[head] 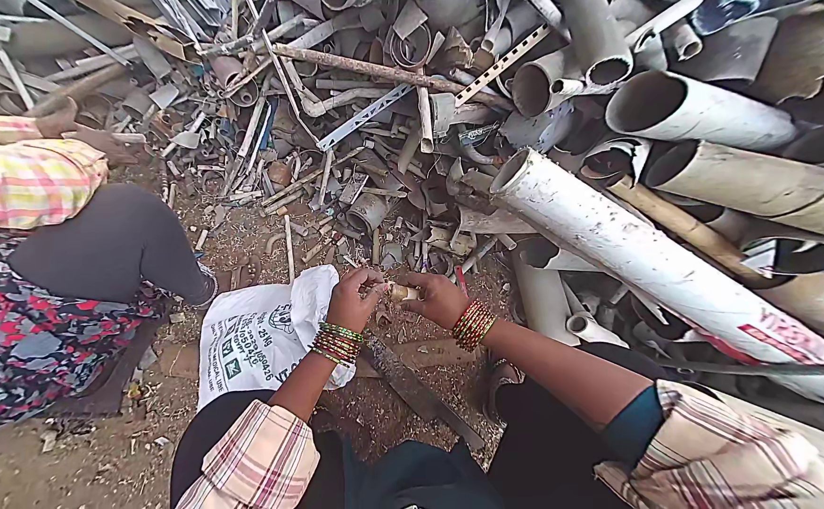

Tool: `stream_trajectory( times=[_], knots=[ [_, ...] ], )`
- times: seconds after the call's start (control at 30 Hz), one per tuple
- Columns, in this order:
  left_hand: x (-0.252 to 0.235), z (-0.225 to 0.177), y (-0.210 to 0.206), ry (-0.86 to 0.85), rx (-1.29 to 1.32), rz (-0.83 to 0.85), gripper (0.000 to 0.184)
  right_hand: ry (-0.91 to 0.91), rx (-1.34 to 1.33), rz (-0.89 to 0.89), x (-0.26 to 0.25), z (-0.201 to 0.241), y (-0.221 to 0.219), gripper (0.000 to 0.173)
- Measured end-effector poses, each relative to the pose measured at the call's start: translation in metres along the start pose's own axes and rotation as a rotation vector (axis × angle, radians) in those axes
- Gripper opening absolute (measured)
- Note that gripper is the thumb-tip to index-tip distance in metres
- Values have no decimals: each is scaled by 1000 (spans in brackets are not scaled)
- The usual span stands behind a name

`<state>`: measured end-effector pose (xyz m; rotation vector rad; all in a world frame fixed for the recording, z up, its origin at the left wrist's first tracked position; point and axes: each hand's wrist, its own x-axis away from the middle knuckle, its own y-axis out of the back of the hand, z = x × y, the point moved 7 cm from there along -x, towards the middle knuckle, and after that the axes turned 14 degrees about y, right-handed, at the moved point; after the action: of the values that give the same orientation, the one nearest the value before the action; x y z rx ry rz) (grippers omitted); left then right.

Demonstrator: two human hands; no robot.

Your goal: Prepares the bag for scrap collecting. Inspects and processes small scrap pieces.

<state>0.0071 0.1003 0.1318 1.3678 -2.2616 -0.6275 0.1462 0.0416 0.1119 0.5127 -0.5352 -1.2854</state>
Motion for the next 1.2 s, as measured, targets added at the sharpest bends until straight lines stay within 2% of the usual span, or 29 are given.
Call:
stream_trajectory(
  times=[0.1, 0.2, 0.33, 0.47, 0.57, 0.7, 0.93, 1.0, 1.1, 1.2],
  knots=[
    [-1, 2, -2, 111, -16, 46, 19, 3, -20, 32, 0, 1, -4, 43],
    [-6, 11, -8, 257, 109, 120, 19, 16, -96, 38, 1, 3, -6, 44],
    [-8, 16, -6, 271, 216, 58, 18, -47, -233, 68, 4, 2, -9, 36],
    [-5, 18, -3, 331, 249, -45, 32, -167, -292, -59, 6, -6, -3, 32],
    [3, 21, -18, 439, 294, 42, 33, -243, -330, -174, 7, -14, -1, 36],
    [12, 16, -36, 418, 308, 128, 31, -230, -238, -153, 4, -12, -5, 42],
    [10, 15, -33, 351, 311, 40, 28, -174, -110, -44, 2, -4, -20, 55],
    [10, 15, -32, 362, 337, 40, 32, -159, -113, -30, 1, -2, -22, 60],
    [8, 17, -30, 382, 392, 52, 40, -106, -181, -40, 2, 0, -24, 50],
    [5, 20, -30, 392, 448, 83, 38, -83, -233, -61, 2, 1, -22, 40]
  ],
)
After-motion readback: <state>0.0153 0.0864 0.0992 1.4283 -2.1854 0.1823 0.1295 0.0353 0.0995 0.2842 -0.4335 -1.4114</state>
